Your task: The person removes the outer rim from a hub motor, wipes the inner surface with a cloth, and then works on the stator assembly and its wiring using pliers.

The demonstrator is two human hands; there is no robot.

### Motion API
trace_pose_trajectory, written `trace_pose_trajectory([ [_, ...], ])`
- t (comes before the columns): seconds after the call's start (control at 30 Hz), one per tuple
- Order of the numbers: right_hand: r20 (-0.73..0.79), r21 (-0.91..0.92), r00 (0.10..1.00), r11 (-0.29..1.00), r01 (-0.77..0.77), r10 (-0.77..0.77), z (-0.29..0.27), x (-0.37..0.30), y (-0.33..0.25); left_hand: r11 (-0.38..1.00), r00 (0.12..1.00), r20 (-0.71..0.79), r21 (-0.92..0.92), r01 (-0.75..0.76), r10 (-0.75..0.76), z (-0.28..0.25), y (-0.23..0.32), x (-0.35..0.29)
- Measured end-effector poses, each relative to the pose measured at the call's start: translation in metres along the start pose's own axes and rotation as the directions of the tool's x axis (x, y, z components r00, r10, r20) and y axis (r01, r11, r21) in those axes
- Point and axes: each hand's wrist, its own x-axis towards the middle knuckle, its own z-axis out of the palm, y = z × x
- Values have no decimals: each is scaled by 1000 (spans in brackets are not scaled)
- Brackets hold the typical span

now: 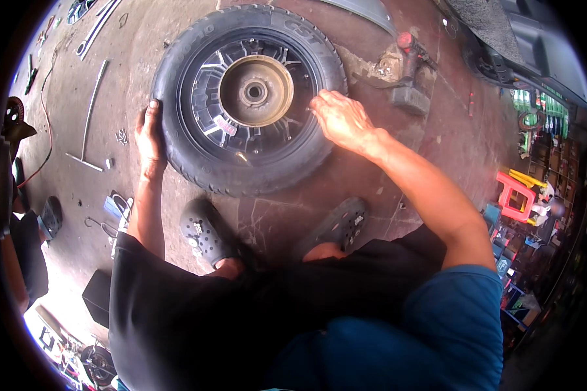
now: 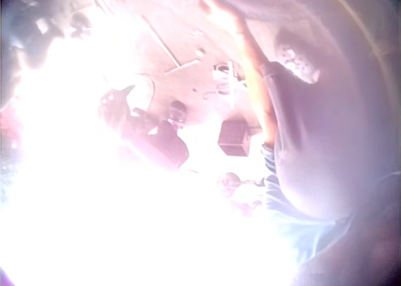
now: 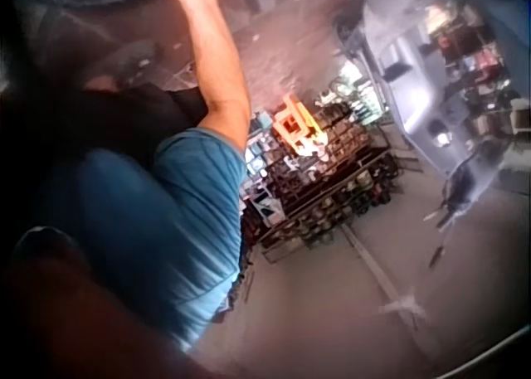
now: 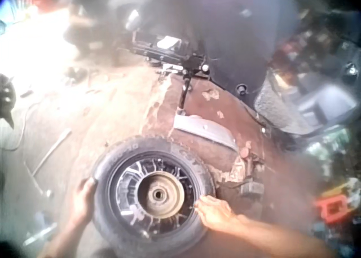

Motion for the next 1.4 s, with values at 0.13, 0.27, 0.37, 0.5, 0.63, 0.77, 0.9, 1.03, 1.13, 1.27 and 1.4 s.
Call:
trace_pose_trajectory([
  [0.13, 29, -18, 999, 999, -26, 26, 3, -2, -3, 1000, 1000, 3, 9, 10, -10, 0, -4, 2],
  [0.27, 24, -16, 1000, 1000, 18, -18, 2, 3, -4, 999, 1000, 12, -37, 18, -18, 1, -4, 2],
  [0.37, 54, -105, 982, 977, 184, -179, 0, 4, 7, 998, 999, 5, -45, 35, -34, 6, -1, 0],
  [0.5, 192, -162, 914, 907, 388, -357, -13, 21, 12, 1000, 1000, 3, -11, 29, -29, 1, -2, 2],
  [0.63, 279, -260, 801, 761, 594, -529, -15, 27, 17, 1000, 1000, -2, -9, 17, -17, -1, -3, 3],
  [0.77, 267, -264, 853, 818, 511, -447, -10, 20, 18, 999, 999, 3, -30, 35, -35, 5, -1, 0],
  [0.9, -20, -112, 967, 961, 252, -255, 2, 9, 16, 999, 999, -9, -16, 39, -39, 0, -4, 1],
  [1.03, -87, 24, 994, 998, 63, -60, -1, 6, 16, 999, 999, 22, -34, 38, -37, 0, -1, 0],
  [1.13, -42, 56, 994, 993, 105, -103, -1, 6, 18, 997, 998, 35, -57, 55, -53, 2, -2, 0],
  [1.27, -113, 96, 992, 993, 69, -58, 7, 3, 13, 989, 992, 78, -107, 104, -96, 3, 1, -1],
  [1.4, -169, 134, 986, 991, 6, 16, 17, 0, 4, 984, 990, 91, -131, 118, -106, 4, 2, -3],
])
